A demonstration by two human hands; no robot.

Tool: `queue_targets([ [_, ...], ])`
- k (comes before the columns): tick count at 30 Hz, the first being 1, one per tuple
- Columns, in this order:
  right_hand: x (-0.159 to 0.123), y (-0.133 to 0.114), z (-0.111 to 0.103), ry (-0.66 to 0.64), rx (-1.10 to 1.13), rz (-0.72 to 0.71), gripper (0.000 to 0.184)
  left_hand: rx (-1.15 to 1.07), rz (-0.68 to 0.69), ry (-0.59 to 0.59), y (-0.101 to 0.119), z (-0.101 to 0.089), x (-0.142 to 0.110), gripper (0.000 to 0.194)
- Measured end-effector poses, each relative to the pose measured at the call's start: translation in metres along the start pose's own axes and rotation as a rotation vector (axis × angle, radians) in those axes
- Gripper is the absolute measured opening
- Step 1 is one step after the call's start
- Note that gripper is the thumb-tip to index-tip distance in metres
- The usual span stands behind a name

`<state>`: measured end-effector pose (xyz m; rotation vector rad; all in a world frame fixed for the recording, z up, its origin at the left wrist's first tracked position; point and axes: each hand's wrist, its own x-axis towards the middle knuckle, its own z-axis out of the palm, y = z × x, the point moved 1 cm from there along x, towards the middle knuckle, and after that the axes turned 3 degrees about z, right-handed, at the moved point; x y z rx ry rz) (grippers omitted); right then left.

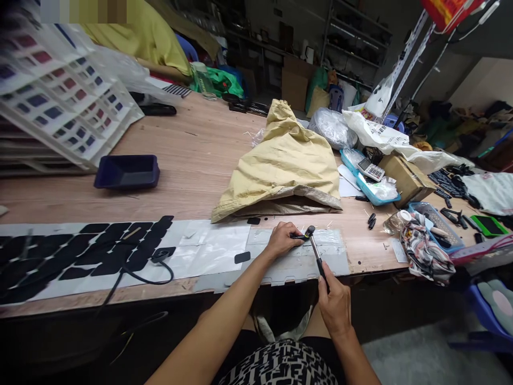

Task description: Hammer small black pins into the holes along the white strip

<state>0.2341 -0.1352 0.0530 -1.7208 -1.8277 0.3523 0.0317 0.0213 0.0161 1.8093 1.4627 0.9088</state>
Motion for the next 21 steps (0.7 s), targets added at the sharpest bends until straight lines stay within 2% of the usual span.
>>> queue_targets([
  [6,0.0,-0.009,0.004,-0.023,-0.006,-0.057,0.041,0.031,-0.003,0.011,0.0,0.001,0.001,0.011],
  [9,0.002,-0.005,0.001,-0.018,-0.033,-0.009,0.041,0.023,-0.004,0.008,-0.001,0.002,0.001,0.011],
  [16,0.01,0.031,-0.019,0.093,-0.243,0.234,0.049,0.014,0.006,0.001,-0.003,0.002,0.001,0.01],
  [21,0.008,0.05,-0.014,0.123,-0.416,0.254,0.051,0.03,0.046,-0.02,-0.001,-0.002,0.001,0.015],
])
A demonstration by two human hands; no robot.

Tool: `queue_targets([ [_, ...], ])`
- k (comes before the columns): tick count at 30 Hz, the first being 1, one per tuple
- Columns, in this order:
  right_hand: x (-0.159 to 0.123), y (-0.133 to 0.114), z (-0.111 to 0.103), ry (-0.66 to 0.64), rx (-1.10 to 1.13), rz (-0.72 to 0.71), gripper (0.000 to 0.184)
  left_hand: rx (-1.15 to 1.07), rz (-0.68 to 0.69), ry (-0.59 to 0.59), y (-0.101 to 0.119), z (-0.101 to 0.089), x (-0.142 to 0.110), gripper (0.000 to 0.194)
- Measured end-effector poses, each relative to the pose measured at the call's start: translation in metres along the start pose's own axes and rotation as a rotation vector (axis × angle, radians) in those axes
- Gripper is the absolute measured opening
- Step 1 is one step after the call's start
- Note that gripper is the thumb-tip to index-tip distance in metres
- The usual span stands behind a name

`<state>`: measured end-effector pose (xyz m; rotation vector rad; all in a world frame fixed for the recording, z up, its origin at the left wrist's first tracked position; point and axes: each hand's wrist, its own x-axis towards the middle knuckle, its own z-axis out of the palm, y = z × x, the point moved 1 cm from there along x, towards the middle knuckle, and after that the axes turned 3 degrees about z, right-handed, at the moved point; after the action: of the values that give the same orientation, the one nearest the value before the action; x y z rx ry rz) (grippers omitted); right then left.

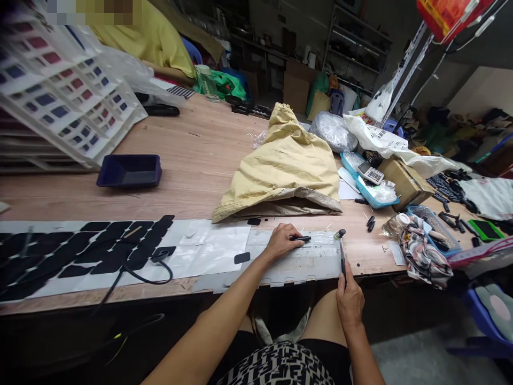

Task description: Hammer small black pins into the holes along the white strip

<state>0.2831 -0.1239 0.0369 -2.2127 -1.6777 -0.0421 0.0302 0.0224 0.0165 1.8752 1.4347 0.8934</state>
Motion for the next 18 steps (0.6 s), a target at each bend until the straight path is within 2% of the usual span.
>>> queue_targets([
  [3,-0.001,0.002,0.005,0.014,-0.031,-0.015,0.051,-0.015,0.099,0.046,0.009,-0.004,-0.021,0.016],
  [6,-0.002,0.002,0.006,-0.02,-0.024,-0.003,0.05,-0.006,0.241,0.08,0.02,-0.004,-0.066,0.015],
  [9,-0.001,0.002,0.005,-0.057,-0.017,0.019,0.05,0.037,0.319,0.031,0.025,-0.001,-0.115,0.014],
  [11,-0.001,0.001,0.004,-0.07,-0.018,0.032,0.05,0.094,0.328,-0.02,0.025,0.004,-0.138,0.012],
  [14,-0.001,0.001,0.004,-0.073,-0.015,0.042,0.051,0.169,0.325,-0.055,0.024,0.01,-0.152,0.017],
  [16,-0.001,0.0,0.004,-0.072,-0.007,0.042,0.051,0.173,0.322,-0.038,0.026,0.012,-0.15,0.023],
  [18,-0.001,0.0,0.004,-0.077,0.0,0.049,0.051,0.143,0.312,-0.003,0.029,0.012,-0.141,0.019],
])
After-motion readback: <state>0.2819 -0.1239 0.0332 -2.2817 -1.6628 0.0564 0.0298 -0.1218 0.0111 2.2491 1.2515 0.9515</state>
